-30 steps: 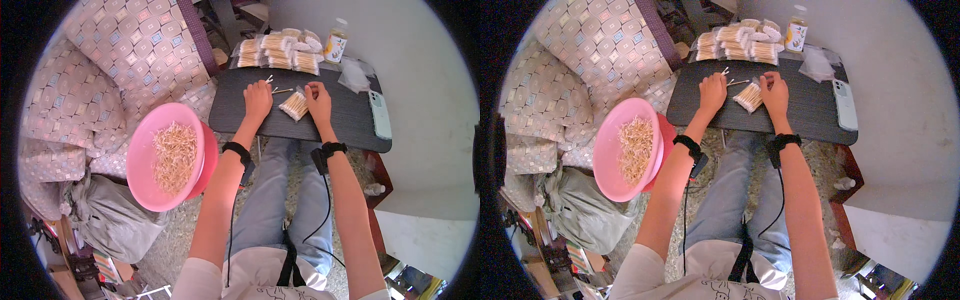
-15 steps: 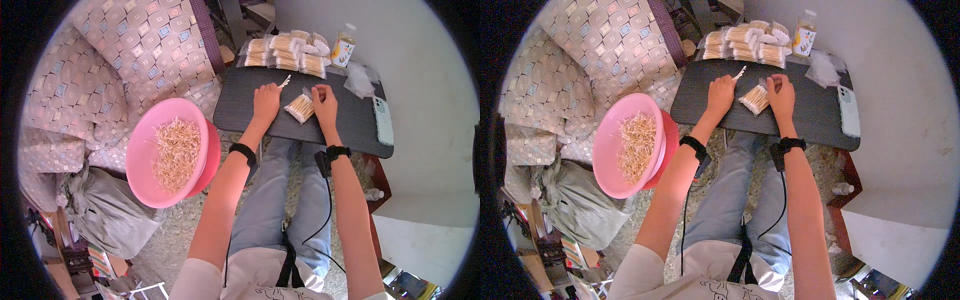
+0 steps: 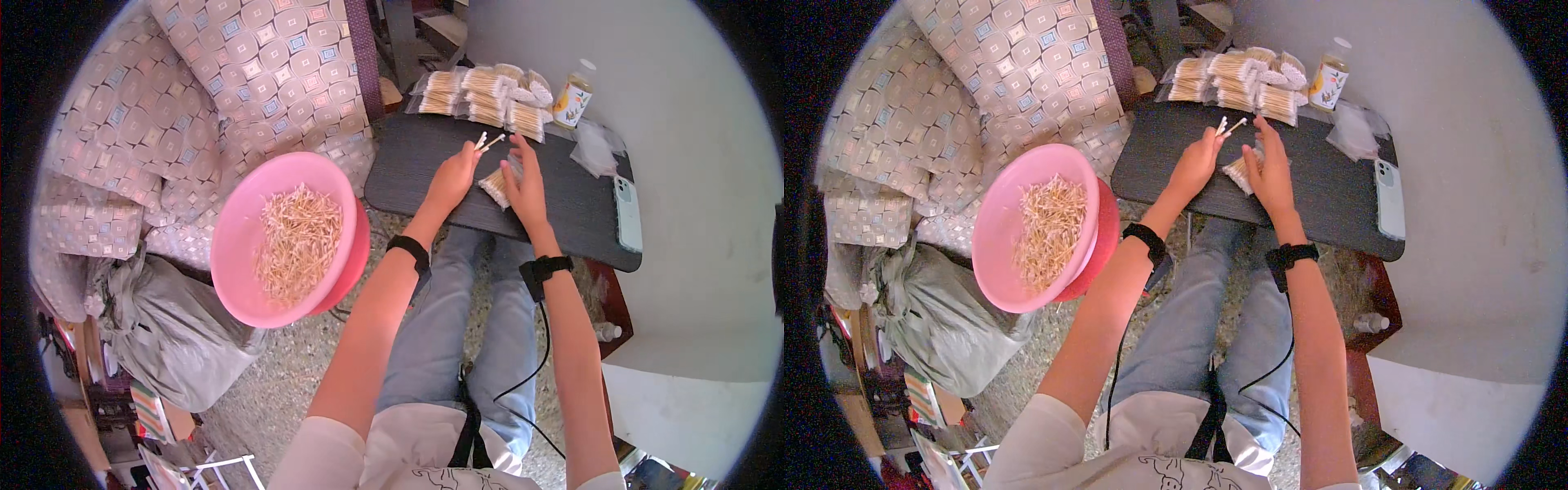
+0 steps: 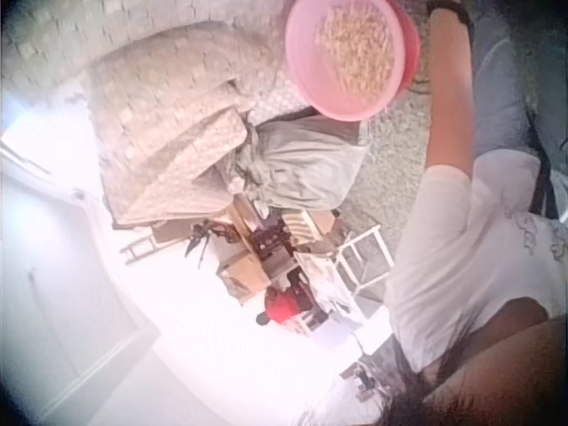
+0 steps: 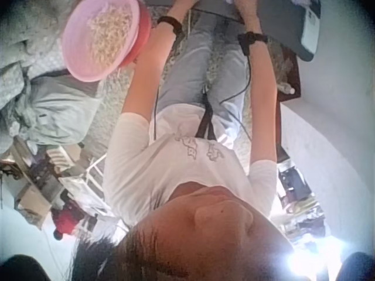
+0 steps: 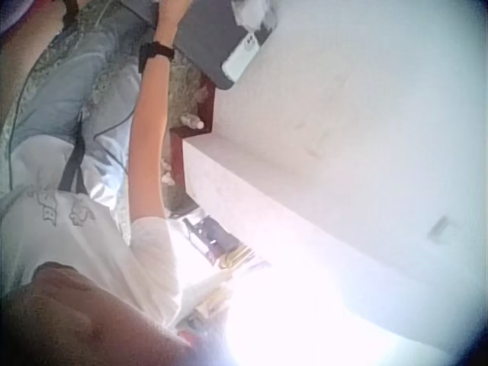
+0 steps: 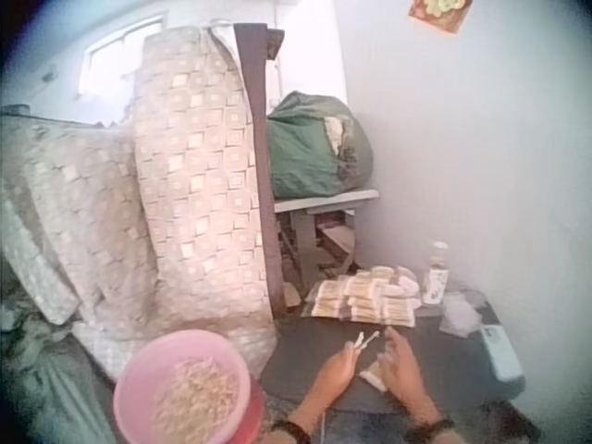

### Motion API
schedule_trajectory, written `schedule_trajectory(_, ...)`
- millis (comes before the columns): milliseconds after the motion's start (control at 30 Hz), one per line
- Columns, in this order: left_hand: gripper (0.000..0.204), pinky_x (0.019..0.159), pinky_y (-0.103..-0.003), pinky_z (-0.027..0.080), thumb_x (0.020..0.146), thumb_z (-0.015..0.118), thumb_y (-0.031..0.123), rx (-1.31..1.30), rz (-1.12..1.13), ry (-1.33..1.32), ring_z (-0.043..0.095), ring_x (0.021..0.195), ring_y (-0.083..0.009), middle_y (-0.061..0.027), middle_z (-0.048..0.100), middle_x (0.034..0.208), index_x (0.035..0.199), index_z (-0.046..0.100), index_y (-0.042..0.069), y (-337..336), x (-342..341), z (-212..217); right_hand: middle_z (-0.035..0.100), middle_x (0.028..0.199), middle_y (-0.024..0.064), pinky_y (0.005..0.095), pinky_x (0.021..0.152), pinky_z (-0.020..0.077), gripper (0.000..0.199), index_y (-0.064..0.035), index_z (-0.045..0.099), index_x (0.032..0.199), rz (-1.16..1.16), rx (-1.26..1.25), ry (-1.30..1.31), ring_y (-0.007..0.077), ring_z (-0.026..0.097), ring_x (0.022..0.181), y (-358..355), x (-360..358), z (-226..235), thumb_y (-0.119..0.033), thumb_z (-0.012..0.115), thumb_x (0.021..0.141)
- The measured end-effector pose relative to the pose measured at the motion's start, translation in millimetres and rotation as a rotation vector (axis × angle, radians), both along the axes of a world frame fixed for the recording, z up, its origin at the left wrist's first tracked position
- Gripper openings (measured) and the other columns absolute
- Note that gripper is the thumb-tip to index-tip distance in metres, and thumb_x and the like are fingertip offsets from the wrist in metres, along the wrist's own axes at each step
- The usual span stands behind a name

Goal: Counting and packing cotton swabs into small plastic zip bags at a desk.

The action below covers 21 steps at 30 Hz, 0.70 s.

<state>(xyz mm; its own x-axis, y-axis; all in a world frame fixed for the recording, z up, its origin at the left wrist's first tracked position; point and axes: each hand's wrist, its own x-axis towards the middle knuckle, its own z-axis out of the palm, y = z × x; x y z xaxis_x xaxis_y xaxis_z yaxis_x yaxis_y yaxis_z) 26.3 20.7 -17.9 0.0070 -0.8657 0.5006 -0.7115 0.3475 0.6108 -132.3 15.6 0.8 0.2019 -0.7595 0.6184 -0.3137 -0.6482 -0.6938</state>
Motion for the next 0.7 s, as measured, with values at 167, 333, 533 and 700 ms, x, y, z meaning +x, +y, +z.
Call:
schedule_trajectory(167, 0.021, 0.059, -0.052, 0.043, 0.098, 0.039, 0.023, 0.005, -0.018, -0.044, 0.057, 0.07, -0.044, -0.0235, 0.058, 0.073, 0.091, 0.039, 0.003, 1, -2, -3, 0.047, 0.132, 0.0197, 0.0372, 0.097, 0.0393, 0.055, -0.0023, 0.033, 0.138, 0.075, -0.054, 0.044, 0.0326, 0.051, 0.115, -1, 11, 5, -0.014, 0.056, 0.09)
schedule_trajectory(333, 0.013, 0.064, -0.052, 0.042, 0.093, 0.044, 0.013, -0.037, -0.098, 0.003, 0.056, 0.079, -0.0463, -0.0279, 0.058, 0.081, 0.094, 0.039, 0.001, 1, 2, -7, 0.055, 0.119, 0.0219, 0.0369, 0.084, 0.0461, 0.055, -0.0027, 0.036, 0.138, 0.116, -0.01, 0.166, 0.0323, 0.059, 0.099, -1, 20, -3, -0.014, 0.058, 0.089)
schedule_trajectory(533, 0.014, 0.064, -0.052, 0.043, 0.092, 0.046, 0.014, -0.049, -0.099, -0.056, 0.057, 0.08, -0.0447, -0.0278, 0.058, 0.08, 0.094, 0.039, 0.002, 4, 1, -3, 0.06, 0.11, 0.0199, 0.0359, 0.074, 0.0503, 0.043, -0.0023, 0.046, 0.13, 0.065, 0.025, -0.076, 0.0301, 0.063, 0.089, 4, 30, 0, -0.009, 0.056, 0.089)
schedule_trajectory(700, 0.017, 0.061, -0.051, 0.043, 0.094, 0.046, 0.019, -0.038, -0.053, -0.117, 0.057, 0.075, -0.0445, -0.0261, 0.057, 0.075, 0.093, 0.041, 0.002, 5, -2, 1, 0.063, 0.106, 0.0191, 0.0311, 0.07, 0.052, 0.027, 0.0002, 0.059, 0.114, -0.026, -0.165, 0.041, 0.0263, 0.065, 0.087, -6, 27, 2, -0.004, 0.057, 0.087)
